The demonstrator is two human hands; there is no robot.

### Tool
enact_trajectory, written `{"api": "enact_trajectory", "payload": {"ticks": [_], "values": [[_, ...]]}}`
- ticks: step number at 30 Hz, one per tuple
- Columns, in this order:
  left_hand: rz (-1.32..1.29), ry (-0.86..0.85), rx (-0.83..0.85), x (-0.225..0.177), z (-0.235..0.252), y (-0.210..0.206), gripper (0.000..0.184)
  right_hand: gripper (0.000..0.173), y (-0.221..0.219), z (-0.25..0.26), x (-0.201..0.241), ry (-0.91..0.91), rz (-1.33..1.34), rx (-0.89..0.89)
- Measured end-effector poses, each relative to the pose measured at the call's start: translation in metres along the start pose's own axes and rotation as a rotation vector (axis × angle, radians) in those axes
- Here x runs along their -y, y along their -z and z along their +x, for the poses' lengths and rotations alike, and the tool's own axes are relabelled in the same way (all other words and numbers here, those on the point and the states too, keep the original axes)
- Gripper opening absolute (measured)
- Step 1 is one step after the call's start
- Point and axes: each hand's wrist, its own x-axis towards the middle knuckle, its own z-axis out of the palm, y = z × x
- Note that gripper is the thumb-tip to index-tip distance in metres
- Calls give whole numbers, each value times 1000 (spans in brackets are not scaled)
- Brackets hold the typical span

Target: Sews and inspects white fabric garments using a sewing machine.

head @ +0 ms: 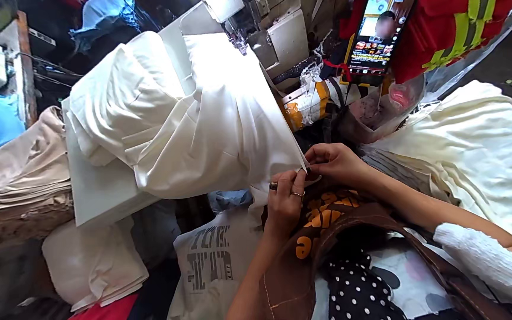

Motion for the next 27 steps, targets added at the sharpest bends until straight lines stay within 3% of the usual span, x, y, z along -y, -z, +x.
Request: {"api": "enact_trajectory", "payload": {"ticks": [12, 16, 21, 24, 27], "values": [[51, 7, 28, -6, 1, -4, 18, 13, 1, 0, -2, 44, 12, 42], [73, 21, 47, -8, 5, -7, 19, 17, 5, 1, 2, -58, 133, 59], [-50, 13, 125, 6, 0, -9, 16, 12, 12, 24, -18, -99, 92, 6], [26, 265, 52, 42, -20, 1, 18, 16, 24, 40, -38, -92, -86, -78], [56, 757, -297, 103, -54, 24, 34, 11, 33, 46, -40, -126, -75, -115]]}}
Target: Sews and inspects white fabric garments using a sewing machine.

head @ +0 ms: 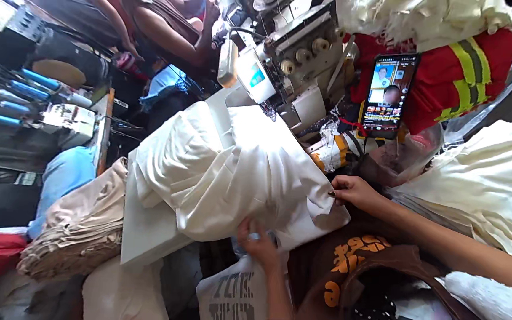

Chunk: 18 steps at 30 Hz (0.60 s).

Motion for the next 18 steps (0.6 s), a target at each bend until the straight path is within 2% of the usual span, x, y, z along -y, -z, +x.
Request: {"api": "enact_trajectory", "payload": {"ticks": [2, 3, 5, 8, 10, 13, 15, 18], "values": [[-56, 287, -247, 47, 20, 12, 56, 11, 1, -3, 3, -10, 64, 12], [-117, 387, -295, 67, 26, 15, 63, 13, 1, -5, 4, -12, 85, 23], [-274, 518, -223, 88, 29, 15, 63, 18, 3, -9, 8, -13, 99, 42], [-365, 681, 13, 83, 18, 10, 55, 17, 4, -13, 16, -4, 78, 56], [-298, 764, -1, 69, 12, 12, 47, 11, 5, -16, 21, -10, 71, 59], [43, 736, -185, 51, 12, 52, 53, 8, 7, -24, 27, 13, 62, 75], [256, 596, -298, 64, 24, 100, 58, 9, 3, -29, 32, 50, 49, 98], [390, 498, -362, 73, 65, 155, 54, 14, -8, -37, 39, 69, 66, 126]]}}
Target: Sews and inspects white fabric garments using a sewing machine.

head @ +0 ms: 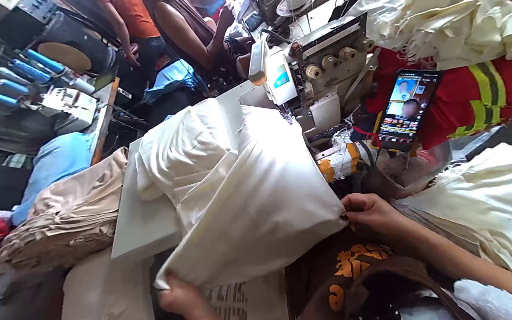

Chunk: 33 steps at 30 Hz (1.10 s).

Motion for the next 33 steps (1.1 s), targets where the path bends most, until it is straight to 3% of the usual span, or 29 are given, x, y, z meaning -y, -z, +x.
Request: {"api": "enact_trajectory", "payload": {"ticks": [4, 9, 13, 17, 19, 21, 24, 26, 28, 30, 33], "values": [[14, -37, -29, -33, 52, 5, 52, 24, -12, -7, 3, 9, 48, -8], [-100, -15, -63, -75, 60, -1, 48, 26, -3, -17, 6, 3, 104, -52], [-465, 45, -45, -101, 68, 4, 45, 25, 1, -3, 6, 12, 160, -33], [-812, 63, 78, -143, 80, -4, 36, 23, -2, 35, 13, 81, 169, -21], [-809, -69, 206, -165, 75, -20, 47, 24, -2, 55, 20, 98, 167, -38], [-623, -376, 320, -179, 46, -40, 84, 23, -1, 73, 28, 91, 176, -68], [-354, -843, 438, -205, -51, -81, 114, 24, -4, 101, 43, 44, 202, -152], [-201, -1135, 421, -216, -120, -112, 103, 32, -6, 116, 53, 83, 202, -188], [-87, -1346, 235, -231, -156, -142, 60, 39, -4, 129, 61, 168, 142, -219], [-142, -1344, 110, -246, -160, -166, 41, 40, -2, 141, 68, 250, 91, -241], [-260, -1287, 86, -261, -141, -172, 34, 25, 4, 152, 73, 357, -9, -275]]}}
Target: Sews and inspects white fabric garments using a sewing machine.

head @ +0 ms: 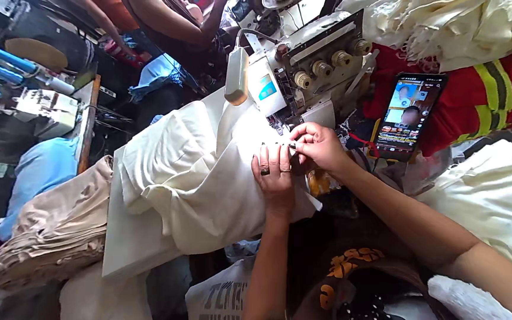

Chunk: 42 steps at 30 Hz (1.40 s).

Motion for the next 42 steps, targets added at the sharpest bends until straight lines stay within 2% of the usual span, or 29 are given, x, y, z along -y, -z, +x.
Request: {"api": "enact_trajectory", "payload": {"ticks": [2, 5, 7, 9, 15, 19, 22, 25, 29, 31, 33, 36, 38, 39, 42], "values": [[-49, -20, 16, 7, 7, 9, 32, 17, 0, 1, -1, 116, -294, -46], [-93, -76, 76, 19, 14, 20, 31, 25, 2, -3, -15, 495, -774, -102], [-133, -96, 114, 26, 20, 25, 30, 32, 5, -5, -27, 659, -924, -122], [-202, -96, 146, 35, 30, 27, 26, 35, 8, -4, -32, 703, -1004, -115], [-292, -72, 299, 71, 71, 17, 27, 40, 14, 7, -40, 753, -1062, -98], [-210, 74, 364, 91, 88, 12, 32, 41, 12, 0, -40, 711, -1044, -103], [-54, 156, 280, 91, 67, 39, 29, 36, 4, -4, -26, 681, -925, -100], [-4, 246, 119, 68, 35, 78, 28, 30, -14, -3, -10, 673, -741, -65], [-21, 231, -36, 30, 0, 114, 22, 43, -39, -2, -3, 627, -590, 151], [-78, 244, -46, 17, -14, 120, 22, 39, -38, -8, -6, 627, -660, 166], [-98, 283, 28, 13, -27, 117, 21, 29, -25, -15, -13, 587, -783, 105], [-101, 374, 114, 20, -46, 109, 13, 32, 6, -16, -16, 393, -992, 18], [-135, 507, 45, 36, -50, 129, 15, 32, 15, -13, -24, 349, -1026, -19], [-123, 578, -41, 50, -48, 147, 18, 30, 17, -14, -28, 354, -1020, -19], [155, 754, -369, 105, -45, 223, 24, 22, 15, -20, -43, 474, -946, 119]]}}
